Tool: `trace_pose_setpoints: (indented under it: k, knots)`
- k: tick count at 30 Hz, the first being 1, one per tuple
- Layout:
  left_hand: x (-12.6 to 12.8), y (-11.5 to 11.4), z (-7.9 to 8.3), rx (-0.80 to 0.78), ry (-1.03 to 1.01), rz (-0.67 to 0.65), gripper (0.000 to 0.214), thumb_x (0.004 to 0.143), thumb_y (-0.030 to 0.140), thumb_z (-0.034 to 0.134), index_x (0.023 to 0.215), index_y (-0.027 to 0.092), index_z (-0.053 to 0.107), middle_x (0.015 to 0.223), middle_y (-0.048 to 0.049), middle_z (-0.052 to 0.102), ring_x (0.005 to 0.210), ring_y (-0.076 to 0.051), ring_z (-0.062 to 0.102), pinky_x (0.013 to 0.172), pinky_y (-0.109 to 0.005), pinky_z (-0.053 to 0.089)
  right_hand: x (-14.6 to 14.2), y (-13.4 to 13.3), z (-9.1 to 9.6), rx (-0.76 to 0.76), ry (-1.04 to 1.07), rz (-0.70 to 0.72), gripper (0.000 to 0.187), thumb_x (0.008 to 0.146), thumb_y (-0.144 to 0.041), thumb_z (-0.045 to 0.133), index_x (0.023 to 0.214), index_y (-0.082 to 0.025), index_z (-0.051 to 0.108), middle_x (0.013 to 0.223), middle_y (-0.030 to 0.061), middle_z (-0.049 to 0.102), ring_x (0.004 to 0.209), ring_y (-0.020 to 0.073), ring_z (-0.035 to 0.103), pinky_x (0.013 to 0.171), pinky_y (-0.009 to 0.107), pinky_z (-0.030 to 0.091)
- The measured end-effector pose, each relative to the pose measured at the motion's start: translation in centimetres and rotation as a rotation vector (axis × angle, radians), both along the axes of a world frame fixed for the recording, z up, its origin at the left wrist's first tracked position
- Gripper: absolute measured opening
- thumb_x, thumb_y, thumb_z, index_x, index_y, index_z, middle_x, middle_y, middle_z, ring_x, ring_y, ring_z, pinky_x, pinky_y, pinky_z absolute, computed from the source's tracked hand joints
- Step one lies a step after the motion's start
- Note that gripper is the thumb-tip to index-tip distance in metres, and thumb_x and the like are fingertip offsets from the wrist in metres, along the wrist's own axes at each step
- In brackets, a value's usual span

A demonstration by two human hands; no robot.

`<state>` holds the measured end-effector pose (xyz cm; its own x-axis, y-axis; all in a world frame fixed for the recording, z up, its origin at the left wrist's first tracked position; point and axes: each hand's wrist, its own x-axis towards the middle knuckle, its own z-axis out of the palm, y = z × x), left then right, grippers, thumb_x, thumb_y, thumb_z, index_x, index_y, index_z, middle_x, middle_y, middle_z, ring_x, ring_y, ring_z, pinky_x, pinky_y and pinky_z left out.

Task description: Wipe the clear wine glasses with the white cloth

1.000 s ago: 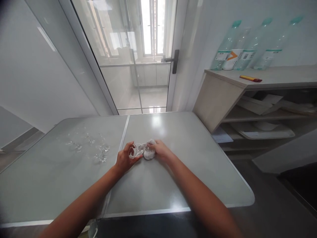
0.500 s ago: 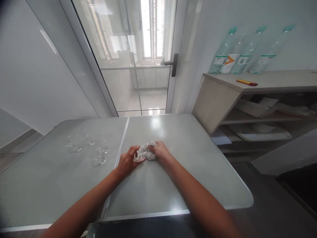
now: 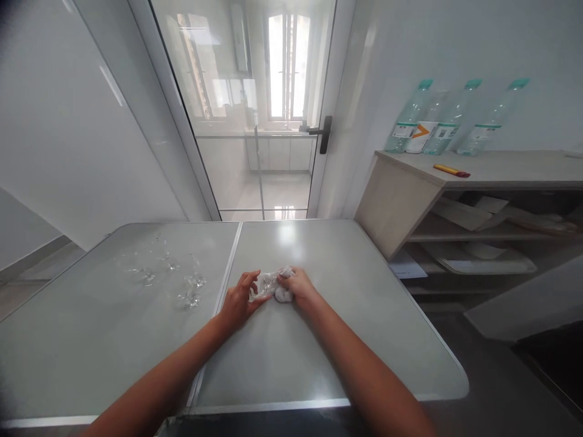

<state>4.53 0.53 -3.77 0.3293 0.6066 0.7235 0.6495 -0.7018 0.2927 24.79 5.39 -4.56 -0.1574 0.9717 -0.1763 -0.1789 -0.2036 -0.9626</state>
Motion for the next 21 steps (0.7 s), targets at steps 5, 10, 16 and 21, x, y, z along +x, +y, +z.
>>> trace_pose_setpoints:
  k: [5,10,16,21]
  knots:
    - [-0.4,-0.1,0.7,-0.188,-0.198,0.028,0.063,0.092,0.049,0.065,0.143,0.027,0.035,0.107,-0.0031,0.061,0.067,-0.008,0.064,0.054,-0.018,0.050,0.1,-0.3,0.8,0.139,-0.137,-0.096,0.044,0.060,-0.052,0.083,0.078,-0.017,0.063,0.070,0.0017,0.061,0.063,0.0156,0.053,0.060,0.028,0.043]
    - [-0.7,-0.1,0.9,-0.364,-0.368,0.070,0.064,0.091,0.044,0.066,0.144,0.027,0.034,0.099,0.0009,0.059,0.054,-0.004,0.054,0.056,-0.019,0.049,-0.6,-2.4,3.6,0.538,-0.339,-0.113,0.043,0.089,-0.056,0.058,0.112,-0.020,0.065,0.097,0.0064,0.068,0.083,0.0211,0.059,0.076,0.031,0.047]
    - [-0.9,-0.2,0.0,-0.368,-0.355,0.029,0.066,0.090,0.046,0.066,0.145,0.026,0.035,0.099,0.0008,0.059,0.055,-0.005,0.052,0.056,-0.020,0.047,-0.9,-3.6,4.4,0.615,-0.439,0.546,0.043,0.097,-0.047,0.048,0.130,-0.021,0.059,0.107,0.0068,0.071,0.090,0.0217,0.062,0.085,0.032,0.047]
    - [-0.7,-0.1,0.2,-0.454,-0.400,-0.012,0.064,0.092,0.044,0.065,0.146,0.027,0.035,0.101,0.0004,0.060,0.054,-0.004,0.051,0.056,-0.019,0.046,-0.9,-3.0,3.4,0.689,-0.651,0.491,0.025,0.089,-0.023,0.050,0.111,-0.021,0.062,0.096,0.0052,0.070,0.079,0.0189,0.059,0.078,0.030,0.045]
